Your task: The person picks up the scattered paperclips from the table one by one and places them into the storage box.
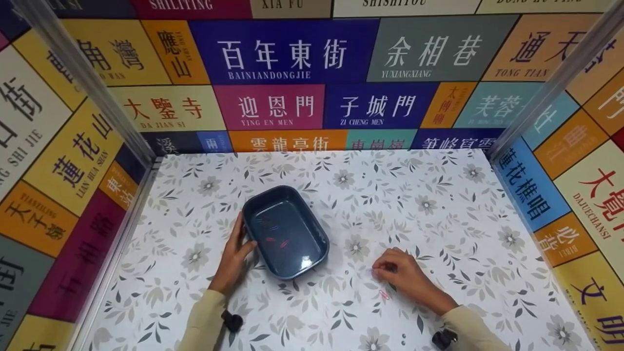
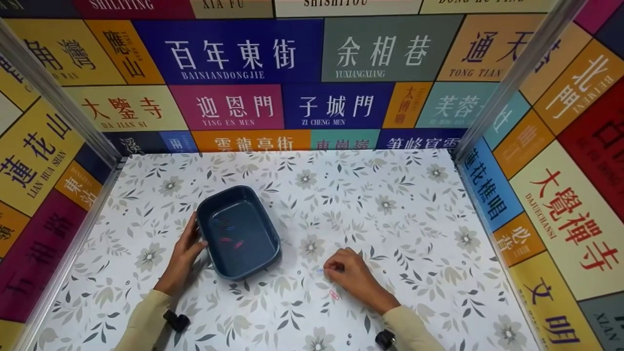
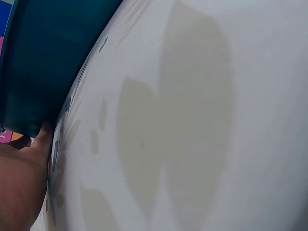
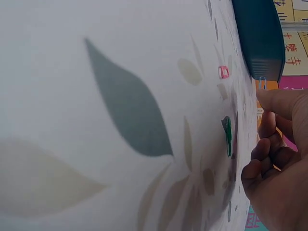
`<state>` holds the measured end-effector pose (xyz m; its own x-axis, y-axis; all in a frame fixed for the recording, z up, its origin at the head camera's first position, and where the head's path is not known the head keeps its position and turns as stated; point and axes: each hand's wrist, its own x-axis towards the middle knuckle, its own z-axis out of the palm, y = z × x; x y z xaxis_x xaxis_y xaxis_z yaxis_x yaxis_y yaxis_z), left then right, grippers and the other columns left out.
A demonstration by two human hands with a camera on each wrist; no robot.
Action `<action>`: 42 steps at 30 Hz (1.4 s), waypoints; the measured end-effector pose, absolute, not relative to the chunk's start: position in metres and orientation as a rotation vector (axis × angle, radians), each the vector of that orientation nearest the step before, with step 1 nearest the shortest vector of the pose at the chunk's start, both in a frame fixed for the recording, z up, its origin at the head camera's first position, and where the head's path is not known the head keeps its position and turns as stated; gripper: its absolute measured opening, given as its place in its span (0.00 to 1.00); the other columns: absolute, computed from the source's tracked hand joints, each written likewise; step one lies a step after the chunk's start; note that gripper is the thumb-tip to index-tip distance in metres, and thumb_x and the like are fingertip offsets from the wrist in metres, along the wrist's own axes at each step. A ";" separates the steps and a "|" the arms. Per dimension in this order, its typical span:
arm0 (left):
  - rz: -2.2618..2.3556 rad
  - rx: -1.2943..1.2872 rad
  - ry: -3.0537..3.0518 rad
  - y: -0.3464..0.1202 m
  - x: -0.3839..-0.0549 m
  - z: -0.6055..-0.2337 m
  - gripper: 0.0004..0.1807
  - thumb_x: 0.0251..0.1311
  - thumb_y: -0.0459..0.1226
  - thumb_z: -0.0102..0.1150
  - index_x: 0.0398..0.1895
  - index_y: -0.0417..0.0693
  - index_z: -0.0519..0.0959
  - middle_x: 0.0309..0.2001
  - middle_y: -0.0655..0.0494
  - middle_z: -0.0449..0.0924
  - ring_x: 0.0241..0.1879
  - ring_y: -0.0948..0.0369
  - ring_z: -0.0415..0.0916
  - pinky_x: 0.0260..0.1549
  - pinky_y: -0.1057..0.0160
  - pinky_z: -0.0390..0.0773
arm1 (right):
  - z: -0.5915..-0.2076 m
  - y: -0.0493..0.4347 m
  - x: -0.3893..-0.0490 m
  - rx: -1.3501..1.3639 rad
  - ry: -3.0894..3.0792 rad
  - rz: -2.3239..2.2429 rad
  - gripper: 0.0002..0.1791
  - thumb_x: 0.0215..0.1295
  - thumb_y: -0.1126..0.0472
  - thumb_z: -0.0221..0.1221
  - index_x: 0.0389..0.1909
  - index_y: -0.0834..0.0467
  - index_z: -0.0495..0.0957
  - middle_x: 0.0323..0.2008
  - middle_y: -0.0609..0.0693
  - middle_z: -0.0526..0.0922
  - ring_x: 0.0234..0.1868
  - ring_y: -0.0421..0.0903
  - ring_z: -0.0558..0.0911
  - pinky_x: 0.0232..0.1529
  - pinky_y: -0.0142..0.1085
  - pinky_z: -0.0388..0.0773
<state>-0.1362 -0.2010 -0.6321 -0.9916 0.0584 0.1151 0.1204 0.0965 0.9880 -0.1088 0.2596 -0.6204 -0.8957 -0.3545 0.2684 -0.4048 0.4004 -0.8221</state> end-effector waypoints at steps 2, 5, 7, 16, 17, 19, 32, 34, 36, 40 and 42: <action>-2.095 -0.191 -2.280 -0.201 -0.136 -0.632 0.47 0.80 0.28 0.55 0.92 0.45 0.42 0.91 0.47 0.40 0.88 0.42 0.43 0.85 0.41 0.45 | -0.620 0.258 -0.110 0.728 -2.571 1.534 0.12 0.60 0.75 0.76 0.35 0.54 0.91 0.30 0.47 0.85 0.34 0.47 0.80 0.37 0.26 0.76; -2.125 -0.194 -2.264 -0.201 -0.135 -0.633 0.47 0.81 0.28 0.54 0.92 0.45 0.41 0.91 0.46 0.39 0.88 0.41 0.42 0.85 0.40 0.46 | -0.618 0.256 -0.111 0.740 -2.566 1.529 0.12 0.60 0.76 0.76 0.35 0.56 0.91 0.29 0.49 0.85 0.33 0.47 0.78 0.35 0.26 0.74; -2.140 -0.193 -2.256 -0.201 -0.135 -0.633 0.47 0.81 0.28 0.54 0.92 0.45 0.40 0.91 0.46 0.38 0.88 0.40 0.41 0.85 0.39 0.47 | -0.617 0.254 -0.112 0.740 -2.570 1.522 0.11 0.59 0.77 0.76 0.35 0.57 0.91 0.29 0.50 0.85 0.32 0.45 0.78 0.34 0.26 0.74; -2.128 -0.187 -2.267 -0.201 -0.135 -0.632 0.46 0.81 0.29 0.55 0.93 0.46 0.41 0.91 0.48 0.39 0.88 0.41 0.42 0.85 0.41 0.47 | -0.613 0.242 -0.116 0.719 -2.573 1.586 0.10 0.61 0.77 0.74 0.34 0.60 0.90 0.29 0.52 0.84 0.31 0.40 0.77 0.33 0.31 0.75; -2.124 -0.187 -2.268 -0.201 -0.135 -0.632 0.46 0.81 0.29 0.55 0.93 0.46 0.41 0.91 0.48 0.39 0.88 0.41 0.42 0.85 0.41 0.46 | -0.612 0.241 -0.117 0.714 -2.579 1.584 0.10 0.62 0.76 0.75 0.34 0.58 0.91 0.29 0.51 0.84 0.31 0.39 0.76 0.33 0.31 0.74; -2.120 -0.181 -2.272 -0.201 -0.135 -0.632 0.46 0.81 0.29 0.55 0.93 0.46 0.41 0.91 0.48 0.39 0.88 0.41 0.42 0.85 0.40 0.47 | -0.609 0.238 -0.117 0.712 -2.592 1.578 0.10 0.62 0.75 0.75 0.35 0.57 0.91 0.29 0.49 0.84 0.31 0.37 0.75 0.32 0.30 0.73; -2.118 -0.187 -2.259 -0.201 -0.135 -0.633 0.47 0.80 0.28 0.56 0.93 0.46 0.42 0.91 0.48 0.40 0.88 0.41 0.44 0.85 0.41 0.48 | -0.595 0.220 -0.125 0.786 -2.613 1.673 0.06 0.66 0.72 0.73 0.36 0.58 0.92 0.32 0.47 0.86 0.34 0.52 0.79 0.36 0.36 0.75; -2.117 -0.182 -2.267 -0.201 -0.134 -0.633 0.47 0.80 0.29 0.56 0.93 0.47 0.41 0.91 0.49 0.40 0.88 0.41 0.44 0.85 0.40 0.48 | -0.594 0.216 -0.126 0.783 -2.614 1.678 0.07 0.64 0.73 0.73 0.35 0.57 0.91 0.32 0.47 0.86 0.34 0.54 0.80 0.36 0.37 0.75; -2.121 -0.169 -2.273 -0.201 -0.134 -0.632 0.47 0.80 0.29 0.56 0.93 0.48 0.41 0.91 0.50 0.40 0.88 0.43 0.43 0.85 0.41 0.48 | -0.592 0.211 -0.127 0.790 -2.607 1.680 0.09 0.63 0.74 0.73 0.34 0.55 0.91 0.32 0.48 0.87 0.35 0.54 0.79 0.36 0.38 0.76; -2.121 -0.159 -2.278 -0.201 -0.134 -0.632 0.47 0.81 0.30 0.56 0.93 0.48 0.41 0.91 0.52 0.40 0.88 0.44 0.43 0.85 0.42 0.48 | -0.588 0.204 -0.130 0.831 -2.583 1.674 0.10 0.62 0.74 0.74 0.34 0.55 0.91 0.32 0.49 0.86 0.34 0.55 0.79 0.35 0.43 0.76; -2.114 -0.156 -2.281 -0.201 -0.134 -0.632 0.47 0.81 0.30 0.56 0.93 0.48 0.41 0.91 0.52 0.41 0.88 0.45 0.43 0.85 0.43 0.47 | -0.587 0.201 -0.132 0.866 -2.573 1.660 0.08 0.63 0.73 0.73 0.34 0.57 0.91 0.32 0.50 0.86 0.34 0.56 0.79 0.36 0.44 0.75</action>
